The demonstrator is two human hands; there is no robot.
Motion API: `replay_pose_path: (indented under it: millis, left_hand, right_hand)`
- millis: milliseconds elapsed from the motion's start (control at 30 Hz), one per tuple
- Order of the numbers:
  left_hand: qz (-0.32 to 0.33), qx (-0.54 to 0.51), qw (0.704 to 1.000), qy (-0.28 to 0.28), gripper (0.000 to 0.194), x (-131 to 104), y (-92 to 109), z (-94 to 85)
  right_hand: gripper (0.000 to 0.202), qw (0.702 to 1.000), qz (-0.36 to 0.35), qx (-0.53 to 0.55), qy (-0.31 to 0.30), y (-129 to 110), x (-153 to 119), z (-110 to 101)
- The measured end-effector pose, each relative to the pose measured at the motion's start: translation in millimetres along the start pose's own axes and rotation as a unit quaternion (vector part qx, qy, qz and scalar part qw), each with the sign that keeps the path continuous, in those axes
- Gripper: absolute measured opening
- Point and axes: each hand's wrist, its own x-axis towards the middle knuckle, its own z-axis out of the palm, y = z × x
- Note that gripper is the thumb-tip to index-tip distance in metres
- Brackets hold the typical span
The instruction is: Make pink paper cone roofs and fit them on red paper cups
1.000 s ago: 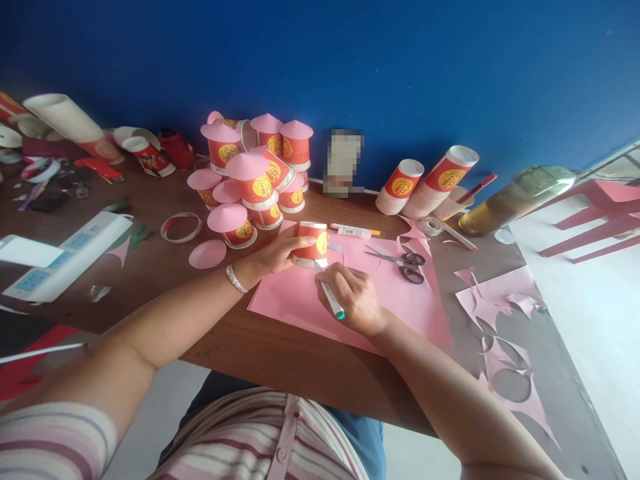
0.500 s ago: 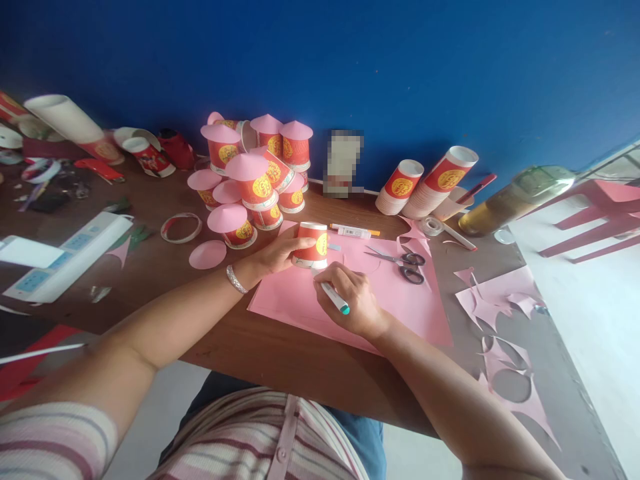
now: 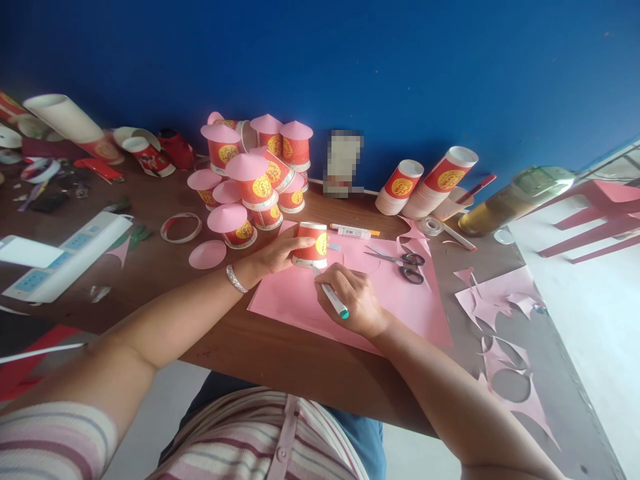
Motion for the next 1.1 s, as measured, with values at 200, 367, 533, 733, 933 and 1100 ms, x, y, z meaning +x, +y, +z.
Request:
replay_pose_path:
  millis: [200, 367, 533, 733, 933, 1100]
  left_hand:
    - [-0.002, 0.010, 1.000, 0.014, 0.026, -1.3, 0.6, -0.5]
    - [0.004, 0.016, 1.000, 0.008, 0.025, 0.0, -0.8, -1.3]
    - [0.005, 0.018, 1.000, 0.018, 0.026, -1.1, 0.4, -0.3]
    - [-0.010, 0.007, 1.000, 0.012, 0.027, -1.5, 1.6, 0.9]
    - [-0.003, -0.017, 1.000, -0.007, 0.027, 1.0, -1.8, -1.4]
    - [-0.007, -0.019, 1.000, -0.008, 0.031, 2.9, -5.3, -4.7]
  right_hand:
    - [0.016, 1.000, -0.004, -0.011, 0.001, -0.1, 1.3, -0.3]
    - [0.017, 1.000, -0.006, -0.022, 0.004, 2.0, 0.1, 0.6]
    - [0.016, 0.999, -0.004, -0.036, 0.007, 2.8, -1.1, 0.8]
    - [0.015, 0.999, 0.003, -0.043, 0.004, 2.5, -1.7, 0.9]
    - [0.014, 0.999, 0.009, -0.047, -0.008, 0.7, -1.6, 0.1]
    - [0.015, 0.999, 0.002, -0.034, -0.001, -2.2, -0.4, -1.5]
